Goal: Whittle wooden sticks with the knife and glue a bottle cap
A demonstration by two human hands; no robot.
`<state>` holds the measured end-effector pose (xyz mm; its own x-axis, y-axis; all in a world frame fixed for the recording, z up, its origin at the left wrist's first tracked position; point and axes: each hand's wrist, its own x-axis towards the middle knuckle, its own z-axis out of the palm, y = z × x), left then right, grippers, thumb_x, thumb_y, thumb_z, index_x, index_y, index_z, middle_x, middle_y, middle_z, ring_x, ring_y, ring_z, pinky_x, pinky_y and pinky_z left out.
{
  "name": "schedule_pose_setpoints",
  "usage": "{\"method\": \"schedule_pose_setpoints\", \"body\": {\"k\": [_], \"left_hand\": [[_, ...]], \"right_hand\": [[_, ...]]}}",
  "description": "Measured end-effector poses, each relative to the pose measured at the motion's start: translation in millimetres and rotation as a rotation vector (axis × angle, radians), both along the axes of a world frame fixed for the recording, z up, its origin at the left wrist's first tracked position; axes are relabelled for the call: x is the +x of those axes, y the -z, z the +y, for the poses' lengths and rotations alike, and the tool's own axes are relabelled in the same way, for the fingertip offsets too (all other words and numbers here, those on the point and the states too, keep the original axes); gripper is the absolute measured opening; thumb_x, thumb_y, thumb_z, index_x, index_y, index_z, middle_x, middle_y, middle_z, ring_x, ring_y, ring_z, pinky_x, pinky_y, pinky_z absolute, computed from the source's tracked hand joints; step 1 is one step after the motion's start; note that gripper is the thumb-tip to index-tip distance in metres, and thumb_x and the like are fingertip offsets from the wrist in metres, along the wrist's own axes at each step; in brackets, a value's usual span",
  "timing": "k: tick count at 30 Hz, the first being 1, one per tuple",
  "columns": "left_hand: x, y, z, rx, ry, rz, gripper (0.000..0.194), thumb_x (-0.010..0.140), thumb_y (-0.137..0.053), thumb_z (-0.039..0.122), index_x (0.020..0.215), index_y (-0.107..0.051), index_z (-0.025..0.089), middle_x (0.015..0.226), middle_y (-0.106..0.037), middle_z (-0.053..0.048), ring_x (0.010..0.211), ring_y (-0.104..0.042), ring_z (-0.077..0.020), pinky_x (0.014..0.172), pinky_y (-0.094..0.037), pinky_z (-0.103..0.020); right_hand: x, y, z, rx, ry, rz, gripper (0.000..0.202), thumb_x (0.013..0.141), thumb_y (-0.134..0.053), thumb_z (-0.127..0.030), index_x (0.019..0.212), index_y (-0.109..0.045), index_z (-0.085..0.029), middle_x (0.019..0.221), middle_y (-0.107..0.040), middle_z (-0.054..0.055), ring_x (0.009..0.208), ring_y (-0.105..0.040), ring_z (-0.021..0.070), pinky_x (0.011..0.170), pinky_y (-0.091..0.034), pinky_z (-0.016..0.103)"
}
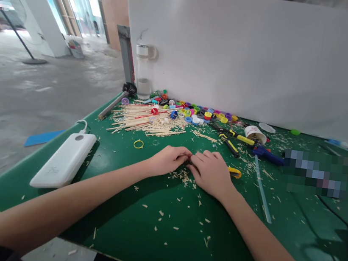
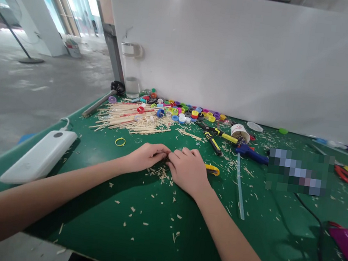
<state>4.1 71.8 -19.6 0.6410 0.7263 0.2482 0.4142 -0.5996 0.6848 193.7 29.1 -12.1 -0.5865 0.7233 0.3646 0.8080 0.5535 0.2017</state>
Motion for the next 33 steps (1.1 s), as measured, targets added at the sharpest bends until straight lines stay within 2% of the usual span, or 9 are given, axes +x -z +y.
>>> {"method": "schedule_pose_setpoints", "body": {"k": [4, 9, 17, 27, 33], "left_hand": [[-0.3, -1.5, -0.7, 0.006, -0.004, 0.026, 0.027, 0.092, -0.04, 0.021, 0.109, -0.061, 0.019, 0.1, -0.07, -0.004, 0.088, -0.065, -0.0153, 0.076, -0.05, -0.026], [-0.3, -4.7, -1.6, 0.063, 0.003, 0.01, 0.03, 0.091, -0.041, 0.018, 0.11, -0.064, 0.021, 0.107, -0.069, -0.003, 0.094, -0.064, -0.016, 0.083, -0.049, -0.028], [-1.7, -3.7, -0.1, 0.041, 0.0, -0.025, 0.032, 0.091, -0.04, 0.017, 0.11, -0.065, 0.023, 0.104, -0.07, -0.001, 0.091, -0.065, -0.0143, 0.08, -0.049, -0.025], [-2.0, -0.6, -0.7, -0.01, -0.036, -0.082, 0.022, 0.089, -0.041, 0.016, 0.103, -0.057, 0.018, 0.092, -0.069, -0.003, 0.083, -0.065, -0.0135, 0.074, -0.05, -0.025], [-2.4, -4.5, 0.5, 0.062, -0.047, -0.041, 0.02, 0.086, -0.044, 0.014, 0.095, -0.061, 0.018, 0.094, -0.066, -0.004, 0.086, -0.061, -0.0146, 0.077, -0.049, -0.027]], "right_hand": [[0.5, 1.3, 0.5, -0.002, 0.0, -0.001, 0.021, 0.093, -0.042, -0.031, 0.086, -0.058, -0.019, 0.079, -0.062, 0.003, 0.079, -0.047, 0.019, 0.071, -0.025, 0.033], [0.3, 1.1, -2.0, 0.048, 0.028, 0.016, 0.024, 0.094, -0.04, -0.031, 0.085, -0.058, -0.018, 0.078, -0.062, 0.005, 0.079, -0.047, 0.0193, 0.072, -0.026, 0.034], [-0.3, -0.8, 2.3, -0.039, 0.001, 0.005, 0.019, 0.093, -0.042, -0.03, 0.087, -0.057, -0.02, 0.08, -0.063, 0.003, 0.078, -0.049, 0.0183, 0.071, -0.025, 0.033], [1.0, 1.6, -3.1, 0.057, 0.03, 0.0, 0.024, 0.094, -0.04, -0.031, 0.083, -0.058, -0.018, 0.078, -0.061, 0.005, 0.079, -0.047, 0.0193, 0.074, -0.025, 0.035], [0.3, -0.3, -1.3, 0.054, 0.031, 0.002, 0.023, 0.093, -0.041, -0.03, 0.082, -0.057, -0.019, 0.077, -0.061, 0.004, 0.077, -0.046, 0.019, 0.073, -0.025, 0.034]]}}
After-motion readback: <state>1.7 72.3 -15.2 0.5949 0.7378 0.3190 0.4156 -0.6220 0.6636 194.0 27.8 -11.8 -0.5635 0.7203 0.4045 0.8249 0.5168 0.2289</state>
